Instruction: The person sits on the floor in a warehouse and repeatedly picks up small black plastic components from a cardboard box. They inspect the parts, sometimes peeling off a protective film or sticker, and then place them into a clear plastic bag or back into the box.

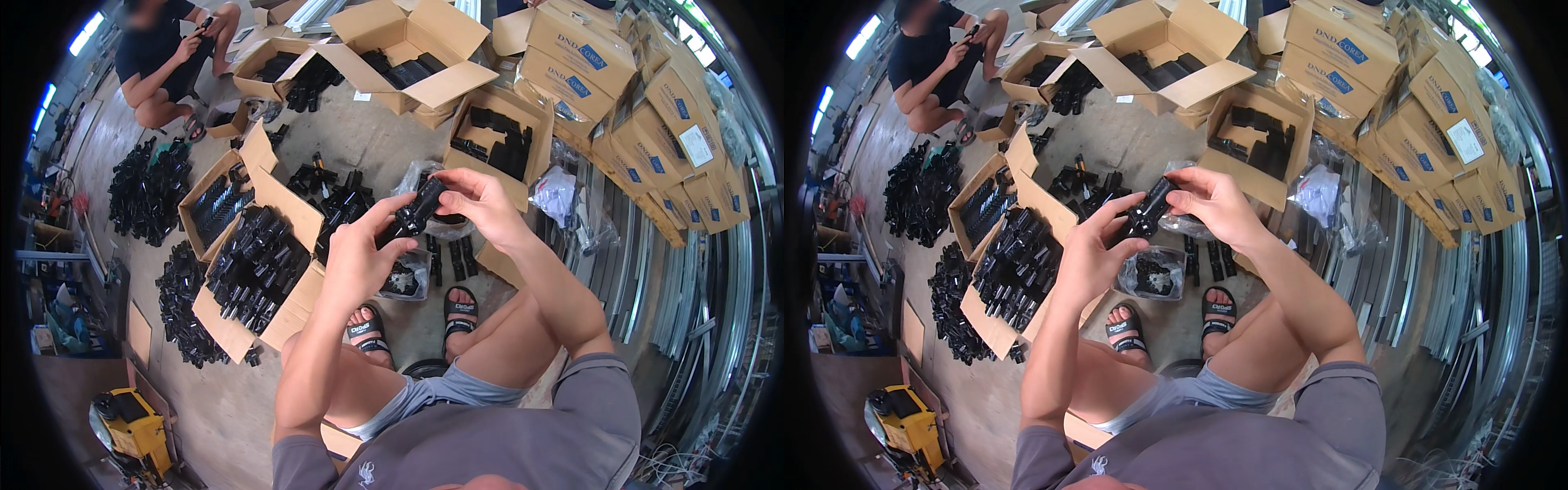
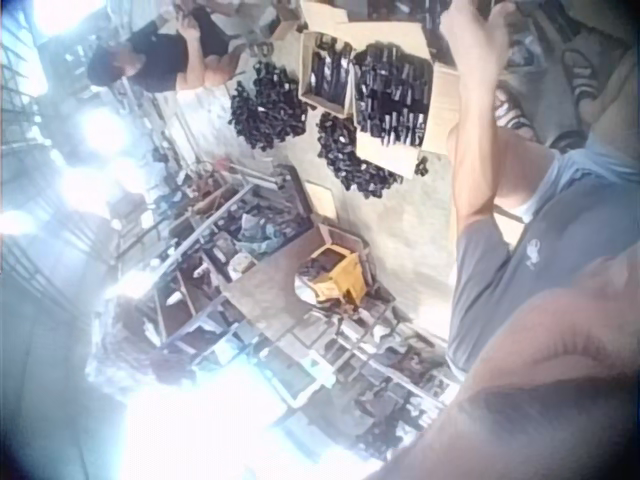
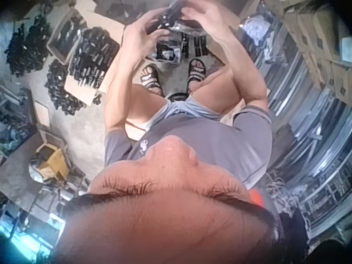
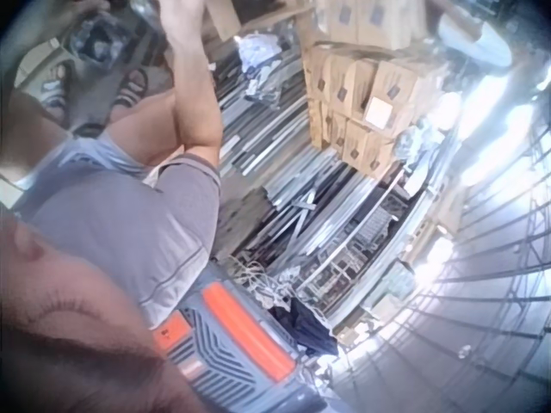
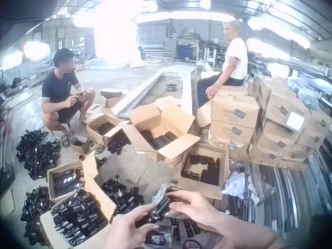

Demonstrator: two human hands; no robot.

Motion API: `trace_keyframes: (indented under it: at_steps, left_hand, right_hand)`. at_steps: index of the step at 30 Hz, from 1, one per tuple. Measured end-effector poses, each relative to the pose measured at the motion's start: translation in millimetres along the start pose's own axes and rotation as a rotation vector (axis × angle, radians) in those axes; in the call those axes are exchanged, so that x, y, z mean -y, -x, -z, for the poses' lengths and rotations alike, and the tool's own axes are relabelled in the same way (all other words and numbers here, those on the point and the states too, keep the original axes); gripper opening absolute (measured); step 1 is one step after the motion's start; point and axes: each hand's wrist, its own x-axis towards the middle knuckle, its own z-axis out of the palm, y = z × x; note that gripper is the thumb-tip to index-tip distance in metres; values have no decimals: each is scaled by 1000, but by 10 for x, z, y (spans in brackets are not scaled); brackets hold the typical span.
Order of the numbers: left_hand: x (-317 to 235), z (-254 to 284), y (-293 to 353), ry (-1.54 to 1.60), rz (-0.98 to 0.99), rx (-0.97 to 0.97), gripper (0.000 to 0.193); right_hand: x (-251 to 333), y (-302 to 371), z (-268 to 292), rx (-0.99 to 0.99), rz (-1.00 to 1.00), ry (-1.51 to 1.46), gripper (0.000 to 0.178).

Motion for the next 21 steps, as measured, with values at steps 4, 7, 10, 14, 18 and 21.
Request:
trace_keyframes:
  at_steps: [4, 7, 10, 14, 18, 21]
  left_hand:
    - [90, -20, -44, 204, 43, 61, 63]
    - [129, -26, -50, 265, 45, 86, 65]
    - [173, -34, -46, 287, 24, 66, 65]
    - [188, -34, -36, 203, -40, 55, 62]
    - [41, -11, -9, 50, 50, 84, 61]
    - [111, -31, -22, 171, 30, 93, 62]
  right_hand:
    - [34, 25, -23, -72, -8, -35, 40]
    - [70, 46, -27, -83, -26, -53, 39]
    - [44, 52, -19, -79, 7, -72, 39]
    - [42, 65, -15, -82, 15, -93, 39]
    - [12, 62, -9, -97, 13, -75, 38]
    - [23, 51, -28, -103, 0, -100, 38]
